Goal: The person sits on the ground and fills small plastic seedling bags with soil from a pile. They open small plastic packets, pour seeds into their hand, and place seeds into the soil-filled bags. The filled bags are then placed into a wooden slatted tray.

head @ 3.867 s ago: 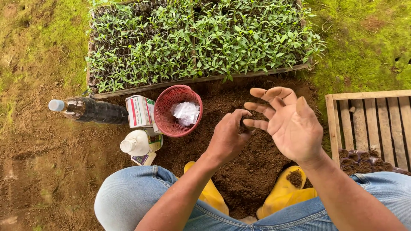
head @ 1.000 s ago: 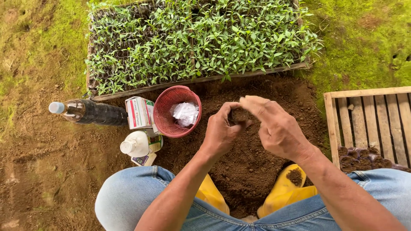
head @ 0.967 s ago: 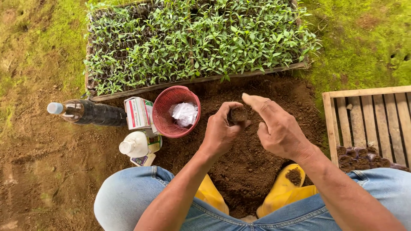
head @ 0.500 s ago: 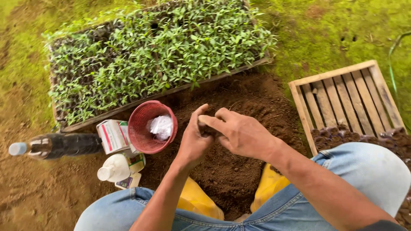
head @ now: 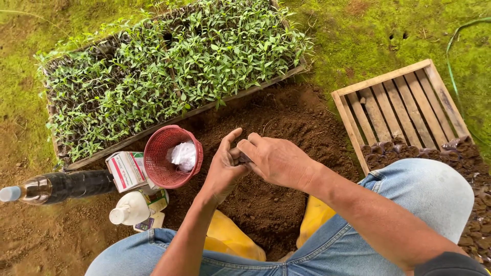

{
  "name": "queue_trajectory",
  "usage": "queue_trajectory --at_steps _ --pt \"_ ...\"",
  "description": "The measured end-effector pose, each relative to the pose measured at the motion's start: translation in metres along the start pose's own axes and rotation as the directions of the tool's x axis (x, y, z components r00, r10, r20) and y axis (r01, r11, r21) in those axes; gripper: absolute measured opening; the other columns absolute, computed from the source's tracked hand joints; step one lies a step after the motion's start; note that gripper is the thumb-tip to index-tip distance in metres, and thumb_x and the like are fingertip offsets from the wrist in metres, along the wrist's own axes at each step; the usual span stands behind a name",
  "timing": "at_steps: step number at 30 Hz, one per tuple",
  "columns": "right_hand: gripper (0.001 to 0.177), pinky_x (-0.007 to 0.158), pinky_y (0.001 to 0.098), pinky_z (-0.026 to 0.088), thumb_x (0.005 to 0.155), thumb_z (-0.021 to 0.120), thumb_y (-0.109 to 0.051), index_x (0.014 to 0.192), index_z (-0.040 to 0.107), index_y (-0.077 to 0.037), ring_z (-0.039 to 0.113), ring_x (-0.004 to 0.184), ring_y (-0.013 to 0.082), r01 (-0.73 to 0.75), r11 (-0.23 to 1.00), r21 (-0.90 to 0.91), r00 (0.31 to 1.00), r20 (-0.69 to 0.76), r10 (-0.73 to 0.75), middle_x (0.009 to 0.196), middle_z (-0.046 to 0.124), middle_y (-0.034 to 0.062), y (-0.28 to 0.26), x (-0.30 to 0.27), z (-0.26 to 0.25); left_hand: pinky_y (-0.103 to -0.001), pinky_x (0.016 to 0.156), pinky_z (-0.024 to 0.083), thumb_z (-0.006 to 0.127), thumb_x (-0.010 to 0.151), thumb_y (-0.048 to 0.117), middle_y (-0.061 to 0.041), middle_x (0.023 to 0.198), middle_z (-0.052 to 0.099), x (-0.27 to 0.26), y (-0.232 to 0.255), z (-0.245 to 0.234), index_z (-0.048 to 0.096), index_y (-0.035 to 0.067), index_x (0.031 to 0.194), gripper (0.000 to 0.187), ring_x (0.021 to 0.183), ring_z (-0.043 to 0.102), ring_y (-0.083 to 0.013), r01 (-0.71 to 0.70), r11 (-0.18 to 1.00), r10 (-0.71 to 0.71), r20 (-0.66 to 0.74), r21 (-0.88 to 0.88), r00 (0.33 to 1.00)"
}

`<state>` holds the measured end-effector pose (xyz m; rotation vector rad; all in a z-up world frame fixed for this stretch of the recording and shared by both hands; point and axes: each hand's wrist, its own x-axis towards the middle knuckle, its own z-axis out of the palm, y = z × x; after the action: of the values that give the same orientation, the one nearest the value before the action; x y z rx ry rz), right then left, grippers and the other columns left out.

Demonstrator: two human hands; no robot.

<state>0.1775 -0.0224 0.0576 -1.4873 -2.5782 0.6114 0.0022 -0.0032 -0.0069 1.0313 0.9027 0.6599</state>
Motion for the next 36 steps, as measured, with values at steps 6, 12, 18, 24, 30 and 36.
queue_trajectory --at_steps 6,12,18,24,30,36 --pt "0.022 0.071 0.0302 0.064 0.101 0.062 -0.018 0.121 0.065 -0.010 0.070 0.073 0.0171 -0.032 0.998 -0.051 0.994 -0.103 0.027 0.096 0.061 0.0076 0.033 -0.010 -0.023 -0.050 0.097 0.053 0.068 0.075 -0.003 -0.027 0.128 0.066 -0.009 0.040 0.010 0.028 0.001 0.157 0.092 0.116 0.065 -0.0361 0.166 0.943 -0.129 -0.145 0.289 0.981" --pt "0.034 0.090 0.0427 0.055 0.093 0.067 -0.013 0.127 0.069 -0.011 0.067 0.099 0.0270 -0.368 0.928 0.052 0.888 -0.274 0.368 0.115 0.070 0.0126 0.127 -0.091 -0.105 -0.035 0.095 0.051 0.069 0.080 0.016 -0.013 0.134 0.064 0.008 -0.025 -0.023 0.039 0.013 0.149 0.076 0.115 0.064 -0.0199 0.180 0.903 -0.083 -0.254 0.389 0.964" --pt "0.048 0.090 0.0525 0.056 0.100 0.071 -0.017 0.146 0.060 -0.005 0.067 0.101 0.0402 -0.794 0.608 -0.022 0.602 -0.178 0.779 0.118 0.068 0.0265 0.229 -0.241 -0.088 -0.040 0.107 0.049 0.064 0.085 0.025 -0.012 0.143 0.059 0.001 0.004 0.002 0.040 0.012 0.152 0.073 0.127 0.060 -0.0238 0.410 0.780 -0.254 -0.359 0.473 0.898" --pt "0.043 0.079 0.0486 0.057 0.105 0.066 -0.018 0.147 0.059 -0.014 0.066 0.098 0.0372 -0.964 0.145 0.224 0.167 0.082 0.983 0.127 0.066 0.0241 0.288 -0.348 -0.014 -0.043 0.106 0.049 0.063 0.086 0.023 -0.014 0.144 0.059 0.002 -0.012 0.008 0.041 0.011 0.153 0.071 0.128 0.060 -0.0254 0.551 0.690 -0.338 -0.465 0.469 0.818" --pt "0.044 0.058 0.0427 0.046 0.104 0.064 -0.010 0.147 0.057 -0.010 0.051 0.063 0.0249 -0.923 -0.030 0.384 0.008 0.097 0.995 0.116 0.065 0.0246 0.337 -0.408 0.040 -0.046 0.113 0.045 0.059 0.092 0.020 -0.014 0.145 0.057 0.013 -0.008 0.030 0.041 0.011 0.152 0.064 0.130 0.057 -0.0274 0.646 0.614 -0.394 -0.533 0.453 0.749" --pt "0.038 0.072 0.0438 0.057 0.103 0.062 -0.008 0.141 0.062 -0.011 0.065 0.088 0.0300 -0.965 0.238 0.112 0.243 0.031 0.970 0.134 0.065 0.0173 0.404 -0.416 0.097 -0.045 0.112 0.046 0.060 0.093 0.020 -0.012 0.144 0.059 0.033 -0.023 0.036 0.047 0.012 0.149 0.058 0.128 0.059 -0.0251 0.680 0.545 -0.400 -0.560 0.491 0.725"
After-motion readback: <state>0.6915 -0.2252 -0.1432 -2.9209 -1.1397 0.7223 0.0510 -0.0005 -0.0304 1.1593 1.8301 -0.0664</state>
